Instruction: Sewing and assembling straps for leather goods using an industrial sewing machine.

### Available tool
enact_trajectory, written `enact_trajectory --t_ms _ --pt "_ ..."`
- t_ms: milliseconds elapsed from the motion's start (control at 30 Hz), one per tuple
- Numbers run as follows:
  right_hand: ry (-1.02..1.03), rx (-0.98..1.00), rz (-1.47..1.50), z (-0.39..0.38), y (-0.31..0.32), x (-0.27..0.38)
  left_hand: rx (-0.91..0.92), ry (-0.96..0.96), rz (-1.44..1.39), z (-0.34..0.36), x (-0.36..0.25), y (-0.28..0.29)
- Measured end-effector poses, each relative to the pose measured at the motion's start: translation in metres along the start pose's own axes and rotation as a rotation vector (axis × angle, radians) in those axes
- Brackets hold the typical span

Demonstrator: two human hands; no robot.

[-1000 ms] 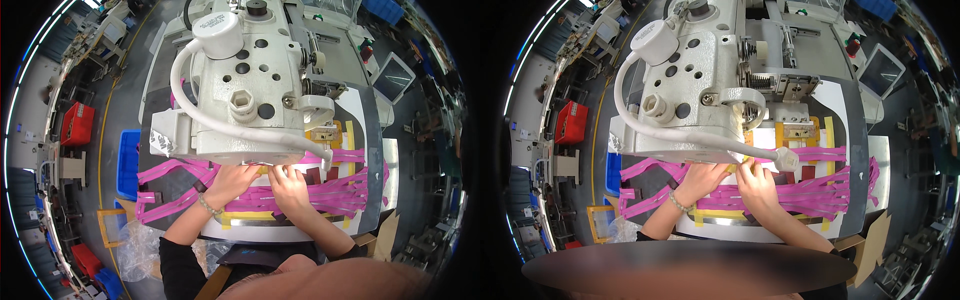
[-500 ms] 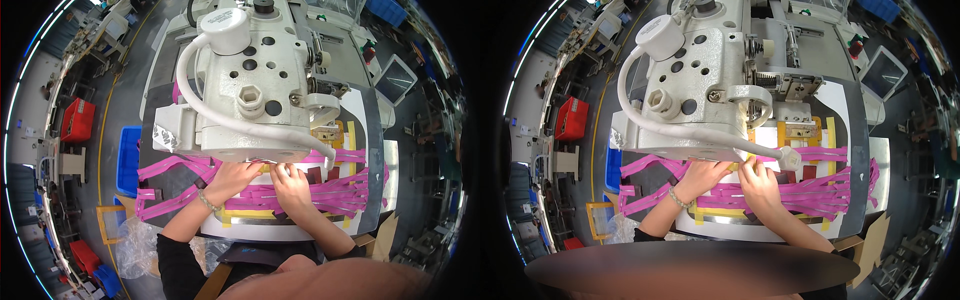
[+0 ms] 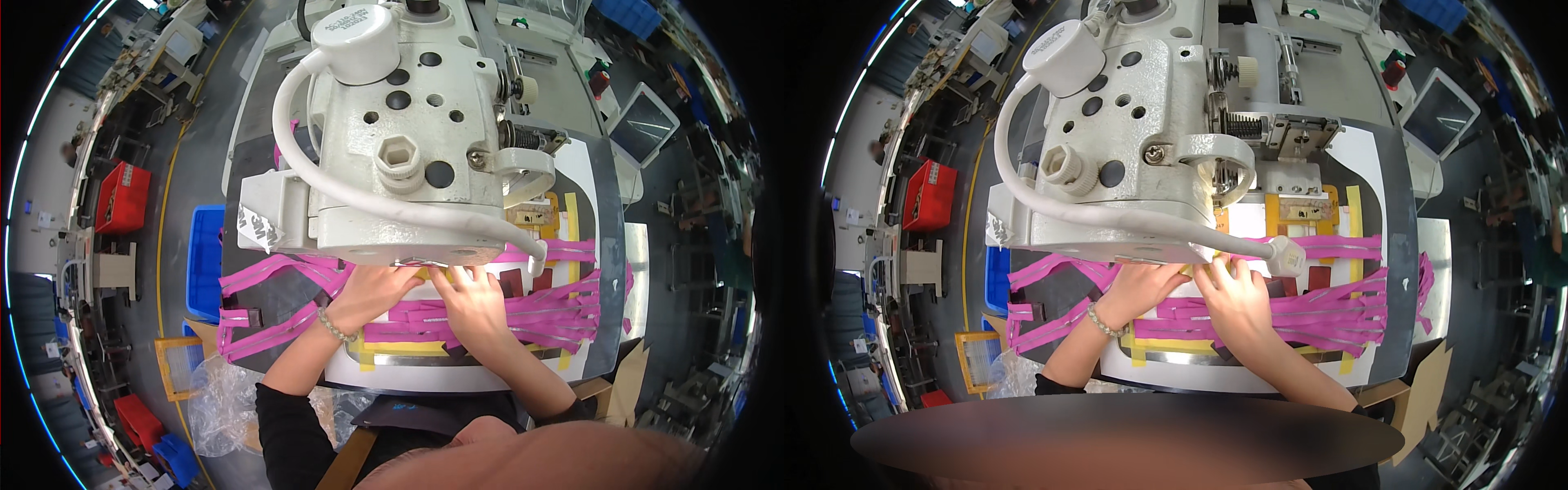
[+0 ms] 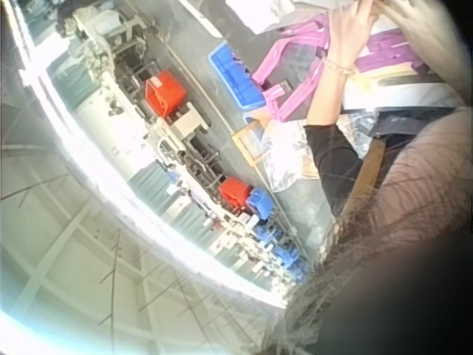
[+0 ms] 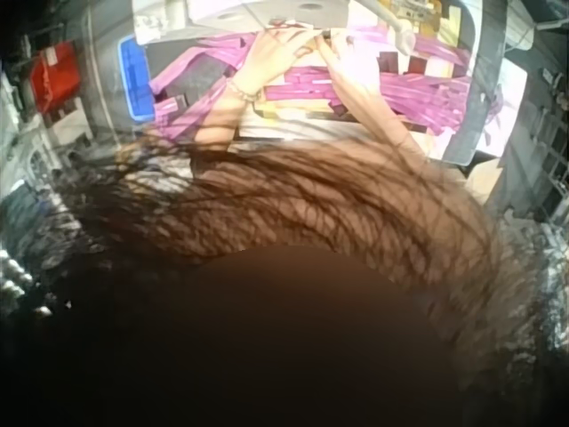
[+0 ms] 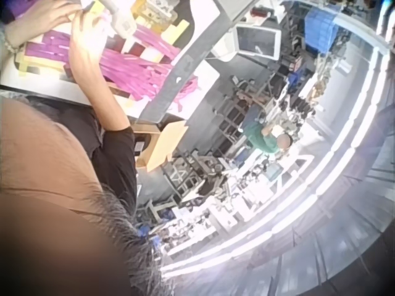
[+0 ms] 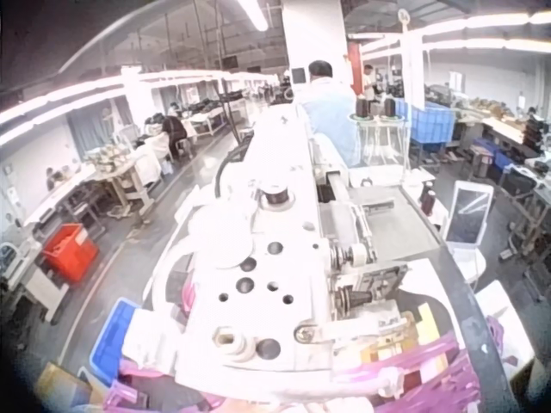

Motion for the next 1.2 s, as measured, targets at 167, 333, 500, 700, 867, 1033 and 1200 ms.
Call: enact_trajectory --t_ms 167,333,500,700,867,1033,1200 --pt "-0.014 -0.024 -0.063 0.002 -0.002 0.006 0.013 0.010 -0.032 -0.002 0.001 -0.003" --pt "-0.002 -0.062 -0.108 -0.003 -0.001 0.008 -0.038 -0.028 0.008 -0.001 -0.001 -0.001" --pt "0.005 -0.094 -0.123 -0.005 0.001 0.009 0.064 0.011 0.098 -0.007 0.002 -0.006" --pt "0.007 -0.110 -0.140 -0.005 -0.002 0.009 0.068 0.035 0.088 -0.011 0.004 -0.010" --pt "0.033 -0.079 -0.196 -0.009 -0.008 0.007 0.085 0.039 0.089 -0.011 0.005 -0.011" --pt "0.043 -0.086 -0.202 -0.009 -0.007 0.009 0.060 0.021 0.116 -0.010 0.004 -0.008" --pt "0.045 -0.082 -0.200 -0.009 -0.006 0.008 -0.039 -0.049 0.106 -0.004 -0.001 -0.003"
Point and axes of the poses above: each hand's wrist, its own z-axis towards the middle knuckle, its own y-axis out of the back of the hand, x = y × z, the point moved 5 cm from there along z, towards the middle knuckle, and after that the axes turned 12 degrees about -x, right-handed, at the moved point
